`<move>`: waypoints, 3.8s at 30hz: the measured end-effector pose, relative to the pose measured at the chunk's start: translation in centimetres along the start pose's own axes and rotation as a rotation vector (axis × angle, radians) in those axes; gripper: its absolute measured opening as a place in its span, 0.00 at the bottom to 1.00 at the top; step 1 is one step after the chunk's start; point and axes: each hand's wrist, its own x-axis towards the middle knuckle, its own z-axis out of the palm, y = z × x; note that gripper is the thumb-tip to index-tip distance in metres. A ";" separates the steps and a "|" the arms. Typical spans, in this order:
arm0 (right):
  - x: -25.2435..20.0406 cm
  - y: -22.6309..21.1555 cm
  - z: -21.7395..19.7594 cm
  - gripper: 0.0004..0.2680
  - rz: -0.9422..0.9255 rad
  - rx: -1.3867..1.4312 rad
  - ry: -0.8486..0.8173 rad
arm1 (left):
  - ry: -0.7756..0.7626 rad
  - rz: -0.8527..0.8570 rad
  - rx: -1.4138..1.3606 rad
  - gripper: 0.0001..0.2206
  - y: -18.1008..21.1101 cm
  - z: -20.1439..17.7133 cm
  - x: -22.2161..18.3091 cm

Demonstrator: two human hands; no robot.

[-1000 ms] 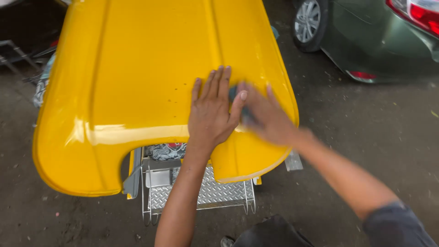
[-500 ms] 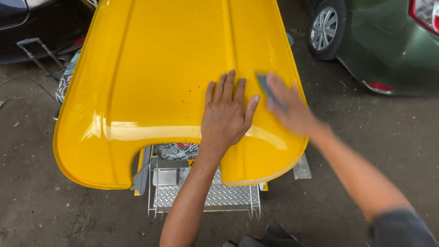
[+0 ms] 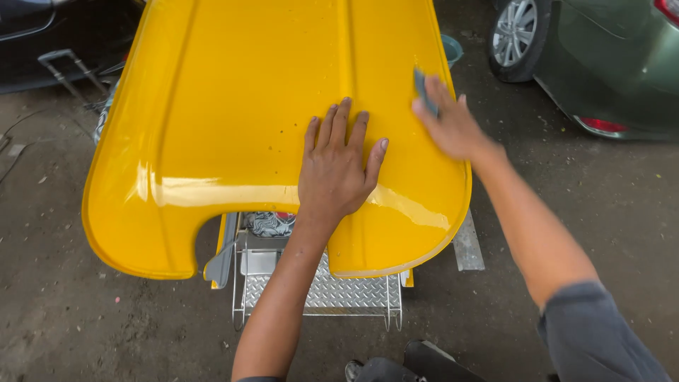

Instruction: Sanding the yellow roof section of a tricycle-type vehicle using a sanding block.

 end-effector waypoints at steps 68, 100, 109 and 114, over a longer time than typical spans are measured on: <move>9.4 3.0 1.3 0.31 -0.703 -0.098 -0.150 | -0.016 -0.356 0.419 0.27 8.7 4.2 -0.9; 30.7 0.1 1.7 0.23 -0.858 0.010 -0.053 | 0.115 -0.442 0.360 0.22 9.9 2.7 0.3; 15.1 1.8 1.6 0.27 -1.200 0.054 -0.166 | 0.077 -0.415 0.332 0.21 10.9 2.2 0.6; 24.5 4.2 -0.1 0.28 -0.725 -0.015 -0.153 | 0.079 -0.401 0.315 0.20 11.0 2.3 0.1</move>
